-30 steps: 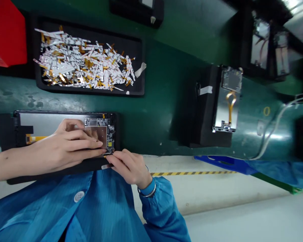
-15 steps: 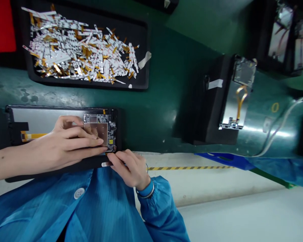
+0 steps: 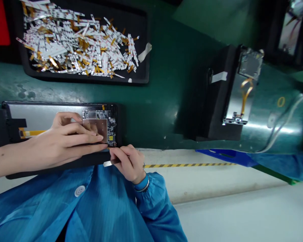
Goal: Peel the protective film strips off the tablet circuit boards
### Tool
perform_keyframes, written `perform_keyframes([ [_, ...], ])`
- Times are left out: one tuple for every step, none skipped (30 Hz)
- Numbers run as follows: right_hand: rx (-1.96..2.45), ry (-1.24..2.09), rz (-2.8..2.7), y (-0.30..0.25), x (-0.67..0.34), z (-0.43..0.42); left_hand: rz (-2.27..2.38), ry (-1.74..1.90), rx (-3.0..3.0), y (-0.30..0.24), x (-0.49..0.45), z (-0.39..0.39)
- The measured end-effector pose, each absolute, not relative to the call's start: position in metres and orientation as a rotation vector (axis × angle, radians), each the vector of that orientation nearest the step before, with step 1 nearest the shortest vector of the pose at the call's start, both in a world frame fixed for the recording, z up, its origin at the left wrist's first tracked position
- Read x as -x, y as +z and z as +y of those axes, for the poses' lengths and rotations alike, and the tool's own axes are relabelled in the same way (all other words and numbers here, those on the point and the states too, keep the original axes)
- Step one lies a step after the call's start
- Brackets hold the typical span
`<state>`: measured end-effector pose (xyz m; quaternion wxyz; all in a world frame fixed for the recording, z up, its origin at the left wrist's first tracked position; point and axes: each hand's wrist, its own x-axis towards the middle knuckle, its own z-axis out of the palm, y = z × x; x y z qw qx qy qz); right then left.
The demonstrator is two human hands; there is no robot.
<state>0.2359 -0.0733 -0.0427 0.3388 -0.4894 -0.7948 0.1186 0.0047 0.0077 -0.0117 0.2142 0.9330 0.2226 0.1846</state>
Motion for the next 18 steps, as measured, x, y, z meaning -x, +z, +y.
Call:
perform_keyframes([
  [1.289, 0.306, -2.062, -0.043, -0.236, -0.073, 0.623, 0.489, -2.561, -0.012, -0.005, 0.008],
  [1.278, 0.315, -2.072, -0.044, -0.237, -0.073, 0.627, 0.474, -2.538, -0.012, -0.004, 0.008],
  [1.244, 0.333, -2.095, -0.044, -0.239, -0.072, 0.627, 0.456, -2.523, -0.013, -0.004, 0.008],
  [1.194, 0.36, -2.124, -0.044, -0.241, -0.072, 0.628, 0.445, -2.516, -0.013, -0.003, 0.008],
  [1.143, 0.383, -2.155, -0.044, -0.243, -0.071, 0.629, 0.443, -2.519, -0.014, -0.002, 0.007],
  [1.099, 0.397, -2.184, -0.044, -0.246, -0.07, 0.63, 0.453, -2.528, -0.015, -0.002, 0.007],
  [1.066, 0.401, -2.208, -0.044, -0.248, -0.069, 0.627, 0.459, -2.536, -0.016, -0.001, 0.007],
  [1.046, 0.395, -2.228, -0.044, -0.249, -0.068, 0.625, 0.47, -2.541, -0.016, 0.0, 0.007],
  [1.034, 0.379, -2.244, -0.044, -0.25, -0.067, 0.621, 0.475, -2.544, -0.017, 0.0, 0.007],
  [1.025, 0.359, -2.257, -0.044, -0.251, -0.066, 0.613, 0.478, -2.546, -0.017, 0.0, 0.007],
  [1.017, 0.341, -2.267, -0.044, -0.251, -0.066, 0.607, 0.475, -2.547, -0.017, 0.0, 0.007],
  [1.01, 0.328, -2.276, -0.044, -0.251, -0.065, 0.606, 0.475, -2.548, -0.017, 0.0, 0.007],
  [1.005, 0.318, -2.284, -0.044, -0.251, -0.065, 0.608, 0.48, -2.551, -0.016, 0.0, 0.007],
  [1.001, 0.317, -2.292, -0.044, -0.251, -0.064, 0.606, 0.487, -2.556, -0.016, 0.0, 0.007],
  [0.999, 0.325, -2.297, -0.043, -0.251, -0.064, 0.597, 0.489, -2.564, -0.015, -0.001, 0.008],
  [0.999, 0.337, -2.298, -0.043, -0.251, -0.064, 0.585, 0.496, -2.572, -0.015, -0.001, 0.008],
  [1.002, 0.351, -2.292, -0.043, -0.252, -0.064, 0.568, 0.495, -2.579, -0.014, -0.001, 0.009],
  [1.008, 0.366, -2.281, -0.043, -0.252, -0.064, 0.544, 0.492, -2.584, -0.013, 0.0, 0.01],
])
